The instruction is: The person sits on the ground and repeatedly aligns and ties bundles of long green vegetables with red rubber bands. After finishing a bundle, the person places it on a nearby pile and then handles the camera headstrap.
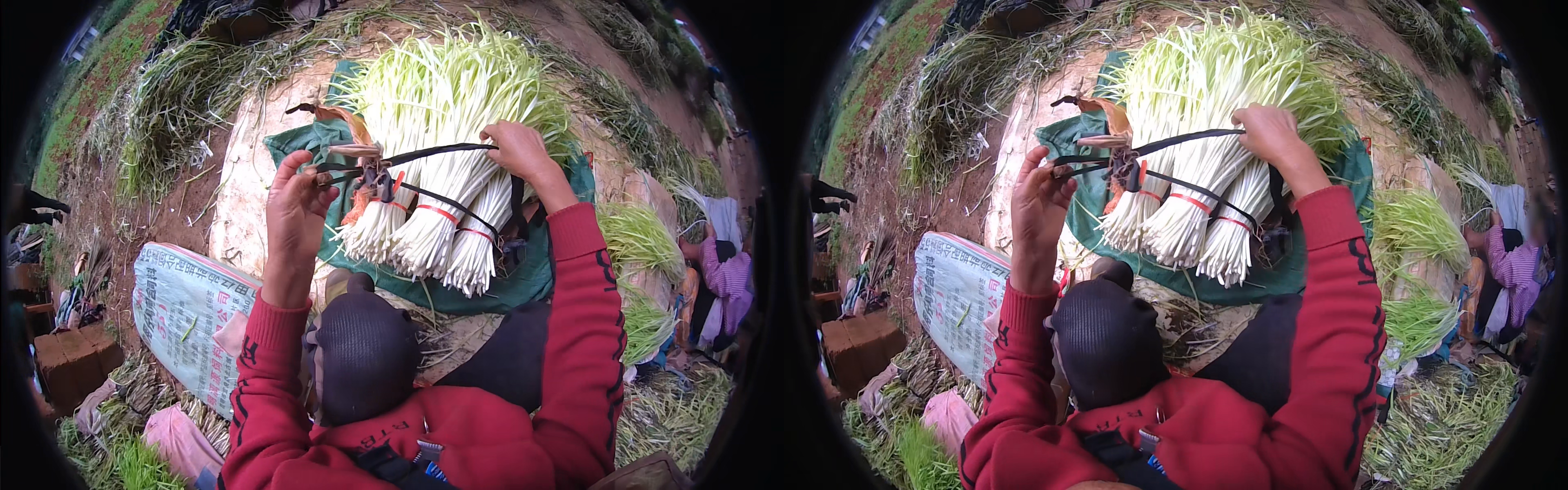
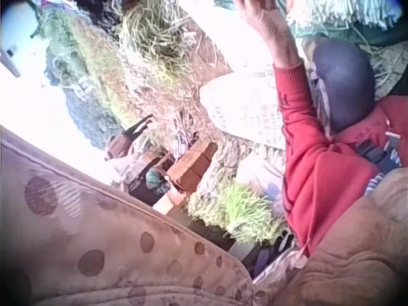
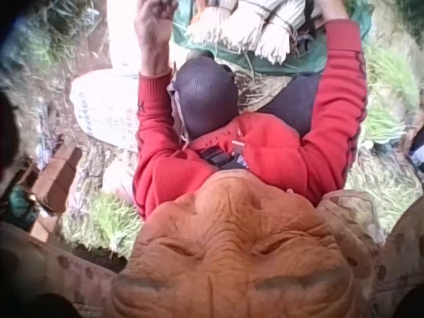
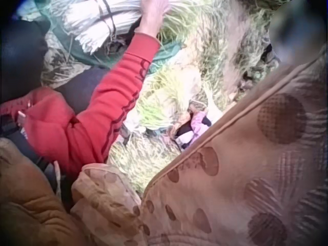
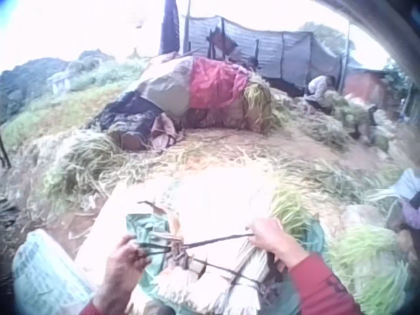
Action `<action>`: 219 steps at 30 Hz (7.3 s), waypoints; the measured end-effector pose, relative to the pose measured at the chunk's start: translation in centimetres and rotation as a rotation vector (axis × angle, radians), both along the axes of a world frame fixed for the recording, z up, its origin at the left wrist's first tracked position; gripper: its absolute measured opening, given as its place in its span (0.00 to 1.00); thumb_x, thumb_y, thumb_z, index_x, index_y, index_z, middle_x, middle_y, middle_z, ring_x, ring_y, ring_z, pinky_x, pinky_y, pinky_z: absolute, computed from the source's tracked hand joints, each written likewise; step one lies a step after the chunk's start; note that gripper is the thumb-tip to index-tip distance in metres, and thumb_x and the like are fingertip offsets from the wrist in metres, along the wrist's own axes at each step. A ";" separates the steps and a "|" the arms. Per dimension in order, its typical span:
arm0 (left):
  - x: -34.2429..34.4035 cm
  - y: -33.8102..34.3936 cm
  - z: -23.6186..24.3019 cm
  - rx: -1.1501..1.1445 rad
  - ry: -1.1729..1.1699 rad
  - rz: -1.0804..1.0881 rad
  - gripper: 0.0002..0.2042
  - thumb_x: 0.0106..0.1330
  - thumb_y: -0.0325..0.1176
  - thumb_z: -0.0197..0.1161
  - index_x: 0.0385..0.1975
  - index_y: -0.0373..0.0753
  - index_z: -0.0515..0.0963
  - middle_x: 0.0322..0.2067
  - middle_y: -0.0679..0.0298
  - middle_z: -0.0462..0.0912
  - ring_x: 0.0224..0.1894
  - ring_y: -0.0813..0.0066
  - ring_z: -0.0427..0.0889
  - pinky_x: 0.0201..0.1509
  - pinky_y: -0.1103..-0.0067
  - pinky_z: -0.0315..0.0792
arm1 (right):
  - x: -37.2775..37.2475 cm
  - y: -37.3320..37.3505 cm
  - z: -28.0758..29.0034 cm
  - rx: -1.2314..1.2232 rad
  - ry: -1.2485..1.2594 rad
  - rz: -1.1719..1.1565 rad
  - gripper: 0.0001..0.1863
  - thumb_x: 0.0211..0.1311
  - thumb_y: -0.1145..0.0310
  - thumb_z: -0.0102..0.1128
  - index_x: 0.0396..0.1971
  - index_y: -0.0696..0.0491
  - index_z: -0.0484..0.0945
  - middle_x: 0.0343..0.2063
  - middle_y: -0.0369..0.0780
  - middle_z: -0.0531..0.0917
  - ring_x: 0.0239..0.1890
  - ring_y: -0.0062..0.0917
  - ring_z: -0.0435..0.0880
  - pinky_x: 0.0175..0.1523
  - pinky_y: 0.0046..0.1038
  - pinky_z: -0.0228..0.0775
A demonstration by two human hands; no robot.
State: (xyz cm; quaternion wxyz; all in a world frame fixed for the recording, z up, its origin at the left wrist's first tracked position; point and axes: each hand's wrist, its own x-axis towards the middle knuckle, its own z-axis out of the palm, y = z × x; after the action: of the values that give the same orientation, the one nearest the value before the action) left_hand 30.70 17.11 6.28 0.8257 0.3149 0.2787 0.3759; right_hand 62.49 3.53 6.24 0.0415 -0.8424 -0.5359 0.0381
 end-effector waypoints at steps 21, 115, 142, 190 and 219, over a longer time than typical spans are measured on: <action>9.0 -1.3 4.4 0.498 -0.095 -0.120 0.09 0.62 0.24 0.63 0.42 0.37 0.77 0.35 0.64 0.83 0.37 0.80 0.81 0.39 0.85 0.72 | -12.5 4.1 -0.7 0.682 1.129 0.203 0.18 0.66 0.56 0.59 0.30 0.59 0.79 0.20 0.35 0.77 0.26 0.15 0.75 0.33 0.25 0.69; 13.0 -16.8 -15.3 1.619 0.918 0.256 0.19 0.46 0.19 0.63 0.40 0.38 0.70 0.48 0.53 0.73 0.50 0.51 0.73 0.55 0.64 0.70 | -7.6 -23.6 -3.7 0.771 1.925 -0.212 0.21 0.70 0.56 0.51 0.17 0.49 0.64 0.14 0.29 0.63 0.19 0.15 0.61 0.25 0.20 0.55; 11.3 -6.2 -8.6 2.206 0.357 -0.641 0.10 0.49 0.27 0.60 0.34 0.44 0.78 0.42 0.63 0.75 0.50 0.58 0.73 0.46 0.71 0.77 | -5.8 -13.9 -9.7 0.575 1.508 -0.529 0.08 0.67 0.71 0.57 0.41 0.58 0.71 0.27 0.40 0.82 0.18 0.11 0.71 0.23 0.14 0.65; 10.1 -6.1 -10.6 1.848 0.286 -0.503 0.16 0.51 0.30 0.61 0.42 0.42 0.79 0.39 0.63 0.77 0.51 0.57 0.73 0.55 0.68 0.72 | -6.7 1.7 -2.9 0.460 1.530 -0.474 0.12 0.73 0.63 0.47 0.33 0.55 0.72 0.23 0.34 0.78 0.15 0.15 0.74 0.19 0.17 0.65; 20.2 -14.5 -3.1 2.228 0.066 -1.243 0.04 0.56 0.30 0.57 0.28 0.38 0.75 0.27 0.62 0.75 0.34 0.64 0.80 0.34 0.73 0.78 | 13.4 -26.1 -11.9 0.439 0.882 -0.796 0.13 0.66 0.60 0.57 0.31 0.54 0.81 0.21 0.31 0.81 0.18 0.11 0.75 0.21 0.17 0.65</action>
State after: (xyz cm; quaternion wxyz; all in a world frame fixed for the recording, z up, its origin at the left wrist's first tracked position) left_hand 50.86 2.64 3.20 0.1454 0.9204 -0.3594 -0.0504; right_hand 75.88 -22.59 -5.63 0.4411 -0.8542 -0.1094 0.2524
